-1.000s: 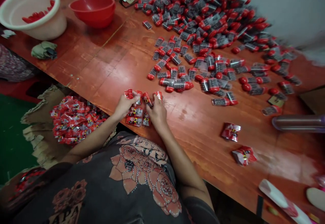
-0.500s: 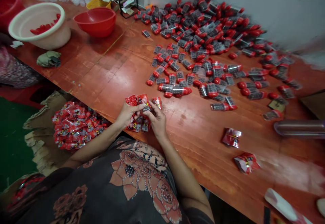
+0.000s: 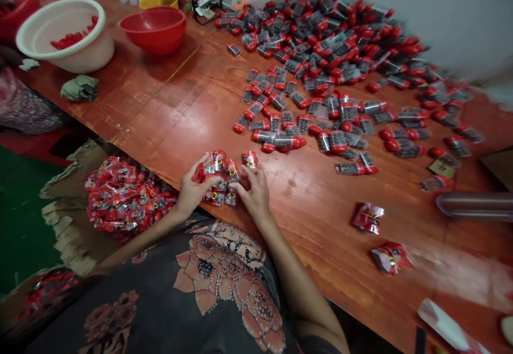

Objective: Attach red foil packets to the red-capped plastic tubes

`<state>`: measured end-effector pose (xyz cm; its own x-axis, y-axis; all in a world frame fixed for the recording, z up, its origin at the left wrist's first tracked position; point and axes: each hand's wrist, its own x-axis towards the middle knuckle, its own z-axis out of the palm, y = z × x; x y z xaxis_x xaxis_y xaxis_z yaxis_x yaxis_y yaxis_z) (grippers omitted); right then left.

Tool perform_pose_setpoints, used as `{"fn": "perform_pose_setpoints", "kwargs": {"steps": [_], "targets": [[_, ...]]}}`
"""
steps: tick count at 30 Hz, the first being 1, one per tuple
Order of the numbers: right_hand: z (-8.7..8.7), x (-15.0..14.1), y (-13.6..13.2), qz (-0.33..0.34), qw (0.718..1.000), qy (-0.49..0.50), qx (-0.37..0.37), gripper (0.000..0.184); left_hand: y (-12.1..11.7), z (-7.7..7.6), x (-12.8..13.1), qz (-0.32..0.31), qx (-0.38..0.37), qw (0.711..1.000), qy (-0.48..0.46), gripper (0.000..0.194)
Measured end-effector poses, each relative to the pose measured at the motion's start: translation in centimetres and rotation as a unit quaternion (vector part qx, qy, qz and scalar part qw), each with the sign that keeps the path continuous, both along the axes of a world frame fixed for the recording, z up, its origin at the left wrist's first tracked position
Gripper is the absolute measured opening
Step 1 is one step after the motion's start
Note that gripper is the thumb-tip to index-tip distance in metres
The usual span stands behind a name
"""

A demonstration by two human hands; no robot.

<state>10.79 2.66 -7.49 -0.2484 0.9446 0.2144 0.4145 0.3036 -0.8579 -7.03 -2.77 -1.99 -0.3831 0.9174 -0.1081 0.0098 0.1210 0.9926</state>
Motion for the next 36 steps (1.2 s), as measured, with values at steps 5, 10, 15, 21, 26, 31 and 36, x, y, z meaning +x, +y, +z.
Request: {"fn": "perform_pose_setpoints", "kwargs": {"steps": [5,10,15,21,26,31,36], "targets": [[-0.3,0.9,2.8,0.143,0.973,-0.158,0.089,0.087,-3.8,-1.2,-1.0,-0.122,-0.03,0.984,0.125,0.064],[-0.6,-2.6,4.5,0.243,0.949,-0.19,0.057,0.078,-4.3,-2.7,-1.9,-0.142,-0.056,0.959,0.241,0.061],[-1.0,-9.1,3.9,0.317,0.93,-0.17,0.077,0.068,-5.4,-2.8,-6.4,-0.102,-0.053,0.947,0.299,0.056],[-1.0,-21.4,-1.1,0.408,0.899,-0.121,0.102,0.072,-11.2,-2.7,-15.5,0.028,-0.117,0.961,0.248,0.049],[0.5,-26.3,-4.9,0.491,0.863,-0.039,0.111,0.049,-17.3,-0.9,-21.7,0.204,-0.164,0.927,0.27,0.055],[1.7,-21.8,-4.0,0.409,0.911,0.051,-0.015,0.029,-15.9,0.5,-20.1,0.378,-0.095,0.919,0.056,0.049],[3.9,-14.3,-2.6,0.293,0.952,-0.003,-0.089,0.031,-5.9,-0.3,-10.8,0.226,-0.071,0.942,-0.239,0.051]]}}
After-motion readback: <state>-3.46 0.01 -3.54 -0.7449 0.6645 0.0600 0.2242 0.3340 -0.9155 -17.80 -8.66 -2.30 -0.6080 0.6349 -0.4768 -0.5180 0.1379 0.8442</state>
